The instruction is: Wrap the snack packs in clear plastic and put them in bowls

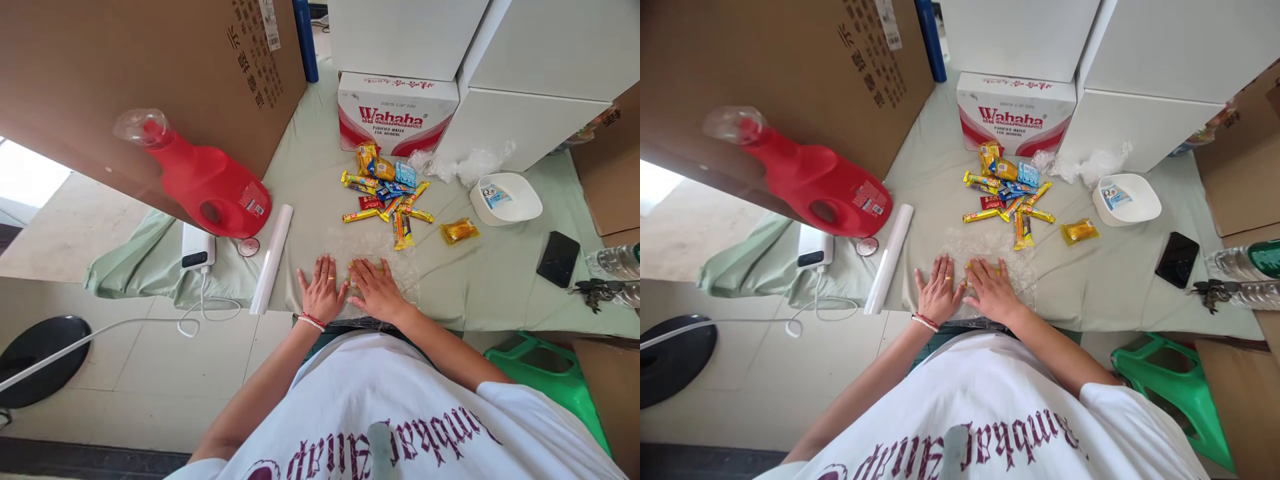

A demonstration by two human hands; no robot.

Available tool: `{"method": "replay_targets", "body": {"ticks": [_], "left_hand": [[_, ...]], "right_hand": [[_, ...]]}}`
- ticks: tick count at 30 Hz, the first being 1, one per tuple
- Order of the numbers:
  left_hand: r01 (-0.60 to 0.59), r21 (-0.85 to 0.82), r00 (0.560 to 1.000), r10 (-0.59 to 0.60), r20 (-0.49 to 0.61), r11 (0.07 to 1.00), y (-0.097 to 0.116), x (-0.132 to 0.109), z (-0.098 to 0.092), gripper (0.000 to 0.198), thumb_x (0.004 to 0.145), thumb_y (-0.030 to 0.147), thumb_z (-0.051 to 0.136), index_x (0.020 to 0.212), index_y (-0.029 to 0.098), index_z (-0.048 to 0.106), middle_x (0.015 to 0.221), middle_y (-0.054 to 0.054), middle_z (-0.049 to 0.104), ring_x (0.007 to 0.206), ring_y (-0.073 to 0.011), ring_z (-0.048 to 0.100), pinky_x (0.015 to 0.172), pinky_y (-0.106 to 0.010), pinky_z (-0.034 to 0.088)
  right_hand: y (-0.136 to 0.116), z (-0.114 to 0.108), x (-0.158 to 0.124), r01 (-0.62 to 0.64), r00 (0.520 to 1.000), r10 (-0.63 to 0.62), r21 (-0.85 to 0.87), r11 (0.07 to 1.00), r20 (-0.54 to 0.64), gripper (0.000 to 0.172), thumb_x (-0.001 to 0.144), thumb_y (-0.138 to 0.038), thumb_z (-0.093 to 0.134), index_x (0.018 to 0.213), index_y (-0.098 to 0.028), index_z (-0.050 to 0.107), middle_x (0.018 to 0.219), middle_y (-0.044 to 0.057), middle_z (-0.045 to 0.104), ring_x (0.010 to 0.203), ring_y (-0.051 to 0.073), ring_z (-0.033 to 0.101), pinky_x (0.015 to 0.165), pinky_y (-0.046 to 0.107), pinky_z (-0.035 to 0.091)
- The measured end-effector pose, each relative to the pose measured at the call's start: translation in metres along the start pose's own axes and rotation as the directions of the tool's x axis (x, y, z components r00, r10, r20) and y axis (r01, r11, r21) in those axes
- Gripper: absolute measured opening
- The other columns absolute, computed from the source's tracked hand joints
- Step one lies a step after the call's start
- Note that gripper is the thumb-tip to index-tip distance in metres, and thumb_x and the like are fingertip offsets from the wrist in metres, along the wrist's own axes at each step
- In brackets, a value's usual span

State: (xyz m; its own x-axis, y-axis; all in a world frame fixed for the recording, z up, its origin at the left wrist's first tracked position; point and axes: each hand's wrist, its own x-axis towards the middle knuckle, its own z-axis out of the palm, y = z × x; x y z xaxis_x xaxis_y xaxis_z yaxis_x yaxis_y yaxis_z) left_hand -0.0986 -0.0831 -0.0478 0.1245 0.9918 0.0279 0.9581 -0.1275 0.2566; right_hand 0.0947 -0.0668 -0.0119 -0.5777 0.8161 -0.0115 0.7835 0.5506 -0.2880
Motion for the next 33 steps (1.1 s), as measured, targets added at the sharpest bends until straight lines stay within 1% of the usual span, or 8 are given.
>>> {"method": "replay_targets", "body": {"ticks": [8, 11, 16, 20, 23, 28, 30, 33], "left_hand": [[0.009, -0.080, 1.000, -0.009, 0.004, 0.997, -0.014, 0.000, -0.018, 0.058, 0.105, 0.038, 0.035, 0.161, 0.023, 0.040, 0.171, -0.010, 0.028, 0.161, -0.0293, 0.025, 0.129, -0.067, 0.012], [-0.150, -0.076, 0.989, 0.149, -0.013, 0.986, -0.031, -0.009, -0.031, 0.056, 0.098, 0.022, 0.039, 0.152, 0.030, 0.054, 0.165, -0.004, 0.043, 0.161, -0.0258, 0.023, 0.131, -0.062, 0.007], [-0.454, -0.199, 0.843, 0.491, 0.221, 0.868, -0.060, -0.027, -0.044, 0.082, 0.071, 0.011, 0.049, 0.151, 0.028, 0.054, 0.160, -0.001, 0.051, 0.159, -0.0227, 0.030, 0.133, -0.055, 0.001], [-0.492, -0.204, 0.803, 0.531, 0.269, 0.847, -0.068, -0.026, -0.045, 0.073, 0.077, 0.022, 0.057, 0.149, 0.027, 0.055, 0.165, -0.006, 0.044, 0.159, -0.0275, 0.028, 0.133, -0.057, 0.002], [-0.452, -0.216, 0.849, 0.492, 0.194, 0.865, -0.064, -0.011, -0.044, 0.040, 0.093, 0.030, 0.052, 0.129, 0.032, 0.070, 0.145, -0.004, 0.066, 0.154, -0.0244, 0.040, 0.132, -0.056, 0.011], [-0.217, -0.291, 0.972, 0.233, 0.019, 0.932, -0.051, 0.036, -0.032, 0.028, 0.098, 0.031, 0.046, 0.101, 0.026, 0.074, 0.107, -0.007, 0.077, 0.132, -0.0244, 0.060, 0.123, -0.051, 0.036], [-0.049, -0.251, 0.997, 0.035, -0.062, 0.967, -0.047, 0.054, -0.025, 0.022, 0.092, 0.036, 0.056, 0.101, 0.022, 0.071, 0.111, -0.012, 0.073, 0.127, -0.0304, 0.060, 0.115, -0.053, 0.043], [0.110, -0.218, 0.964, -0.157, -0.213, 0.970, -0.043, 0.068, -0.021, 0.036, 0.082, 0.037, 0.067, 0.113, 0.018, 0.066, 0.123, -0.018, 0.064, 0.127, -0.0357, 0.056, 0.111, -0.054, 0.044]], "right_hand": [[0.013, -0.020, -0.008, 0.034, 0.999, -0.031, 0.121, 0.992, -0.025, 0.065, 0.104, -0.053, 0.049, 0.160, -0.020, 0.041, 0.168, 0.017, 0.035, 0.157, 0.033, 0.029, 0.125, 0.071, 0.016], [0.028, -0.033, -0.044, 0.080, 0.995, -0.064, 0.212, 0.974, -0.082, 0.063, 0.102, -0.052, 0.053, 0.157, -0.023, 0.047, 0.164, 0.016, 0.042, 0.154, 0.031, 0.034, 0.126, 0.062, 0.026], [0.051, -0.017, -0.109, 0.165, 0.986, -0.167, 0.243, 0.956, -0.011, 0.059, 0.095, -0.051, 0.067, 0.147, -0.024, 0.058, 0.151, 0.016, 0.056, 0.143, 0.032, 0.050, 0.121, 0.060, 0.039], [0.057, -0.003, -0.116, 0.048, 0.997, -0.028, 0.279, 0.959, -0.075, 0.033, 0.103, -0.027, 0.050, 0.129, -0.024, 0.070, 0.137, 0.014, 0.067, 0.128, 0.027, 0.062, 0.111, 0.054, 0.051], [0.060, -0.011, -0.102, -0.064, 0.991, 0.106, 0.424, 0.903, -0.076, 0.033, 0.105, -0.033, 0.044, 0.115, -0.025, 0.075, 0.120, 0.011, 0.075, 0.111, 0.024, 0.069, 0.099, 0.047, 0.058], [0.077, -0.026, -0.079, -0.366, 0.919, 0.375, 0.616, 0.698, 0.122, 0.042, 0.104, -0.048, 0.041, 0.112, -0.023, 0.073, 0.101, 0.005, 0.078, 0.093, 0.022, 0.074, 0.087, 0.037, 0.060], [0.087, -0.034, -0.069, -0.467, 0.874, 0.457, 0.544, 0.697, 0.165, 0.039, 0.103, -0.043, 0.041, 0.115, -0.022, 0.071, 0.099, 0.005, 0.078, 0.089, 0.022, 0.073, 0.083, 0.035, 0.060], [0.094, -0.054, -0.050, -0.498, 0.860, 0.509, 0.282, 0.820, 0.037, 0.036, 0.100, -0.034, 0.045, 0.125, -0.020, 0.068, 0.112, 0.009, 0.075, 0.100, 0.024, 0.070, 0.089, 0.036, 0.056]]}}
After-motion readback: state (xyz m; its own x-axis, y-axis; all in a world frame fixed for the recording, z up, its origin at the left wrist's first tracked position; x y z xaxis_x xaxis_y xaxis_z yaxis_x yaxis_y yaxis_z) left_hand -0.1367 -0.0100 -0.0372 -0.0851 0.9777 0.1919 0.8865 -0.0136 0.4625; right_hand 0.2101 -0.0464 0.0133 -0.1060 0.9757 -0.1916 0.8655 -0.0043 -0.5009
